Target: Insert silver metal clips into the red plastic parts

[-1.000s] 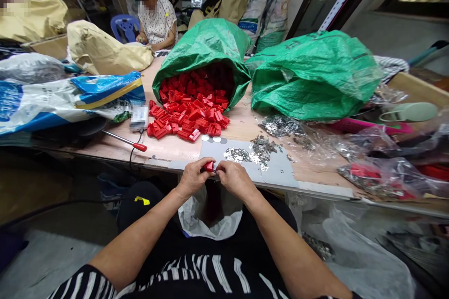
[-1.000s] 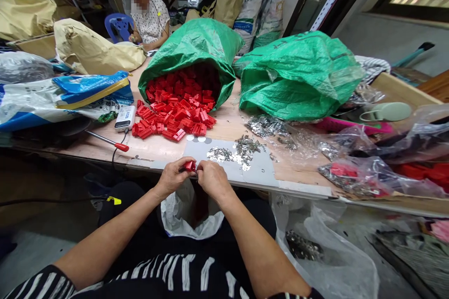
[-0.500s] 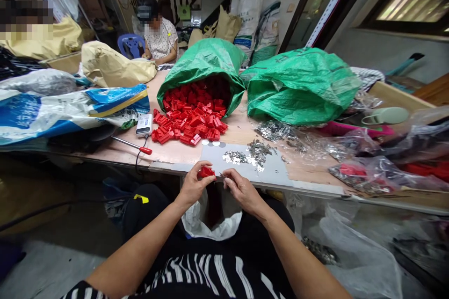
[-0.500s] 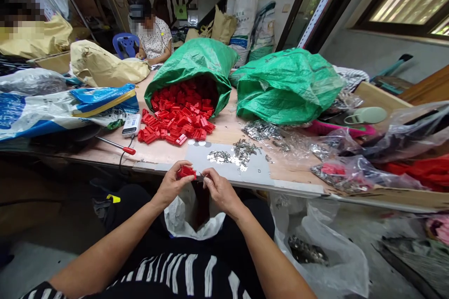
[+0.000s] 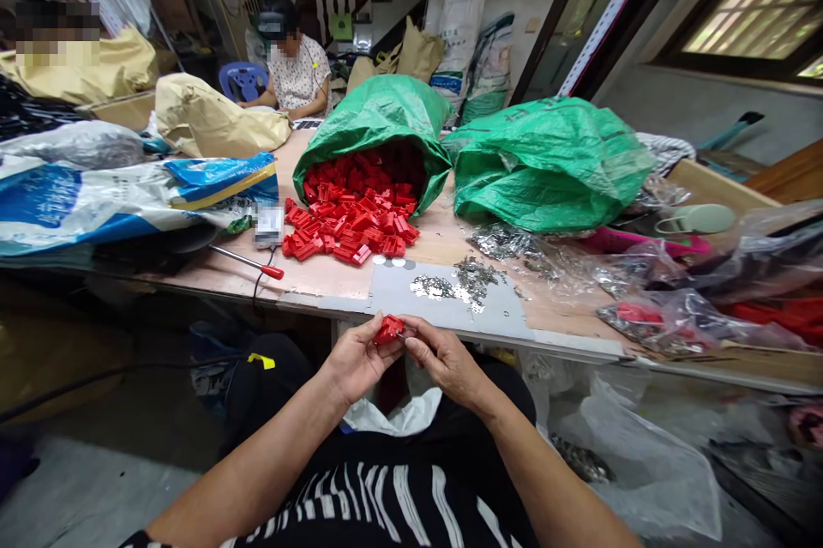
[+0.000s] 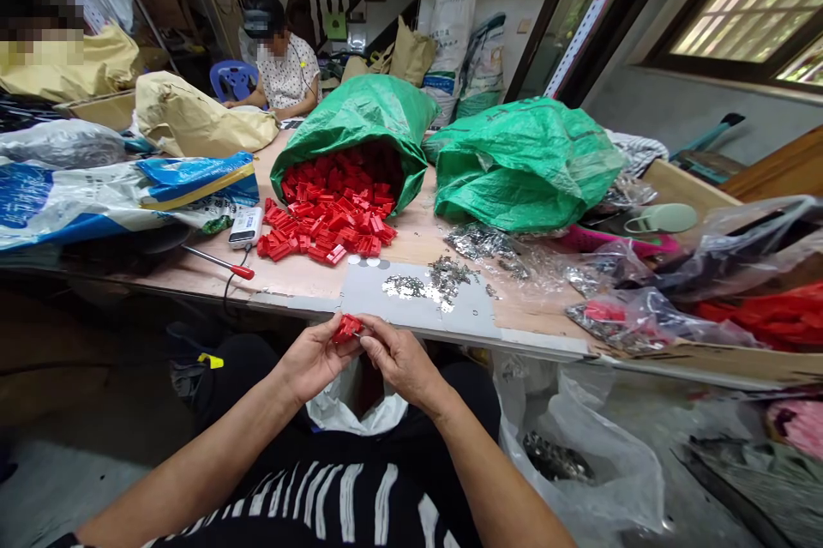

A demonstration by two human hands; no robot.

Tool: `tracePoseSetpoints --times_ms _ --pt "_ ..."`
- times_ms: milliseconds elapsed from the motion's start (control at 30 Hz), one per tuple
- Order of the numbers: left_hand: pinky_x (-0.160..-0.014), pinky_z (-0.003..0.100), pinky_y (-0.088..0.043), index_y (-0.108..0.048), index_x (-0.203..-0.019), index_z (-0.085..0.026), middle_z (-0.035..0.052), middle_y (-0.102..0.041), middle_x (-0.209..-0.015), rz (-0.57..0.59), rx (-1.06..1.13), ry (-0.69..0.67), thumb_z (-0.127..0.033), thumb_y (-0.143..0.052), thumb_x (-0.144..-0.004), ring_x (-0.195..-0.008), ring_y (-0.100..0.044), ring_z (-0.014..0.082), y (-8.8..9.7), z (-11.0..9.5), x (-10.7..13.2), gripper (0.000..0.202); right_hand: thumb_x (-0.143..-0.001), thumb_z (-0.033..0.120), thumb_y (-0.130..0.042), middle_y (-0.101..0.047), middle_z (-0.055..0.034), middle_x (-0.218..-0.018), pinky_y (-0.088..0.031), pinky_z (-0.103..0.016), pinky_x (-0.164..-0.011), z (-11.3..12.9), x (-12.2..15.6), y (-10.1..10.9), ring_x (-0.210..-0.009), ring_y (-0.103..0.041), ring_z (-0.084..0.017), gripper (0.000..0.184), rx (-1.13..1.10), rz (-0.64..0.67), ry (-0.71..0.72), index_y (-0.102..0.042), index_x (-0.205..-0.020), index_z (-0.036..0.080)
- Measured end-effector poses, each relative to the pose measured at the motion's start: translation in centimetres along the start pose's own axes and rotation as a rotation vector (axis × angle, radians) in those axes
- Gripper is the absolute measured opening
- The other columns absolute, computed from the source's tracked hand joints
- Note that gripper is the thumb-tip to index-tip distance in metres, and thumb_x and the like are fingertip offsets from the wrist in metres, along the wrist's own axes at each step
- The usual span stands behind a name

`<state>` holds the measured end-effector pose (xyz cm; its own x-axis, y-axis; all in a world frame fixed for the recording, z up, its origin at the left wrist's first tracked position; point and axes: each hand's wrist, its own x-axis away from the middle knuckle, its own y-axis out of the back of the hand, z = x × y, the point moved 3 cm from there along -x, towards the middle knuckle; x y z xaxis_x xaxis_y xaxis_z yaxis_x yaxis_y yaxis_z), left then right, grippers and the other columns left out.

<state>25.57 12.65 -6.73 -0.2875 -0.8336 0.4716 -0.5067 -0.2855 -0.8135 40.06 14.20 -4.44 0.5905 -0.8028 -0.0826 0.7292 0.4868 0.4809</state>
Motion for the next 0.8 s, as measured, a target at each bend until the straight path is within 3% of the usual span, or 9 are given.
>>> tracePoseSetpoints --times_ms 133,233,333,400,467,533,600,733,800 --pt "-0.097 0.037 -0.046 -0.061 -0.089 -0.006 0.0113 -0.068 -0.088 0.007 0.044 -0.011 -0.022 -0.048 -0.092 -0.082 -0.067 0.0193 -0.3 0.4 0.3 0.021 -0.095 0.039 -0.04 -0.057 -0.0045 -0.077 -0.042 -0.028 -0.077 0.0 -0.1 0.1 -0.081 -0.057 -0.018 0.036 0.068 -0.103 0.037 -0.059 -0.12 0.022" --pt "-0.101 0.039 -0.043 -0.061 -0.09 -0.006 0.0127 -0.067 -0.093 0.056 0.026 -0.021 -0.022 -0.053 -0.089 -0.087 -0.067 0.021 -0.3 0.7 0.4 0.018 -0.095 0.043 -0.038 -0.052 -0.0031 -0.069 -0.04 -0.025 -0.064 -0.5 -0.2 0.0 -0.066 -0.05 -0.015 0.039 -0.044 -0.129 -0.011 -0.063 -0.112 0.018" --pt "-0.101 0.039 -0.041 -0.059 -0.085 -0.01 0.0082 -0.067 -0.09 0.106 -0.079 -0.077 -0.026 -0.064 -0.082 -0.086 -0.066 0.0194 0.4 0.7 0.3 0.017 -0.094 0.047 -0.038 -0.045 -0.0011 -0.064 -0.034 -0.023 -0.054 -0.8 -0.3 -0.2 -0.056 -0.039 -0.011 0.044 -0.167 -0.104 -0.061 -0.062 -0.111 0.015" --pt "-0.099 0.039 -0.042 -0.055 -0.077 -0.012 0.0045 -0.065 -0.082 0.106 -0.29 -0.175 -0.029 -0.067 -0.078 -0.082 -0.064 0.0165 1.4 0.7 -0.1 0.021 -0.094 0.048 -0.038 -0.041 0.0001 -0.06 -0.032 -0.023 -0.053 -1.0 -0.2 -0.2 -0.055 -0.037 -0.01 0.046 -0.189 -0.088 -0.078 -0.062 -0.11 0.012" --pt "-0.097 0.04 -0.041 -0.057 -0.079 -0.013 0.0049 -0.064 -0.084 0.057 -0.647 -0.305 -0.03 -0.069 -0.075 -0.084 -0.062 0.0169 2.4 0.6 -0.4 0.021 -0.095 0.046 -0.038 -0.041 0.0004 -0.06 -0.032 -0.022 -0.055 -1.3 -0.1 0.0 -0.057 -0.039 -0.01 0.044 -0.161 -0.092 -0.084 -0.062 -0.11 0.012" --pt "-0.102 0.041 -0.037 -0.064 -0.094 -0.014 0.009 -0.063 -0.106 0.005 -1.031 -0.442 -0.025 -0.072 -0.068 -0.104 -0.057 0.0224 2.6 0.6 -0.3 0.029 -0.095 0.044 -0.038 -0.043 0.0001 -0.061 -0.034 -0.022 -0.058 -1.7 0.0 0.3 -0.058 -0.041 -0.01 0.043 -0.126 -0.104 -0.085 -0.061 -0.111 0.012" --pt "-0.107 0.039 -0.031 -0.066 -0.105 -0.018 0.0096 -0.055 -0.126 0.019 -1.272 -0.539 -0.02 -0.074 -0.063 -0.121 -0.047 0.0255 1.4 0.6 0.7 0.043 -0.095 0.044 -0.039 -0.046 -0.0005 -0.064 -0.035 -0.023 -0.06 -2.2 0.1 0.5 -0.06 -0.043 -0.011 0.042 -0.099 -0.109 -0.086 -0.061 -0.112 0.013" --pt "-0.096 0.03 -0.043 -0.067 -0.107 -0.017 0.0065 -0.066 -0.107 0.408 -1.212 -0.338 -0.027 -0.069 -0.073 -0.103 -0.06 0.0199 -4.6 0.4 5.5 0.035 -0.094 0.045 -0.04 -0.045 -0.0001 -0.063 -0.035 -0.023 -0.059 -3.2 0.1 0.6 -0.059 -0.043 -0.011 0.042 -0.104 -0.115 -0.126 -0.061 -0.112 0.014" --pt "-0.098 0.03 -0.042 -0.066 -0.111 -0.016 0.0076 -0.066 -0.109 0.705 -1.118 -0.232 -0.04 -0.068 -0.075 -0.107 -0.059 0.0212 -7.8 0.2 9.1 0.043 -0.094 0.045 -0.04 -0.044 0.0004 -0.062 -0.034 -0.023 -0.058 -3.6 -0.1 0.6 -0.059 -0.042 -0.011 0.042 -0.119 -0.117 -0.143 -0.061 -0.112 0.013"
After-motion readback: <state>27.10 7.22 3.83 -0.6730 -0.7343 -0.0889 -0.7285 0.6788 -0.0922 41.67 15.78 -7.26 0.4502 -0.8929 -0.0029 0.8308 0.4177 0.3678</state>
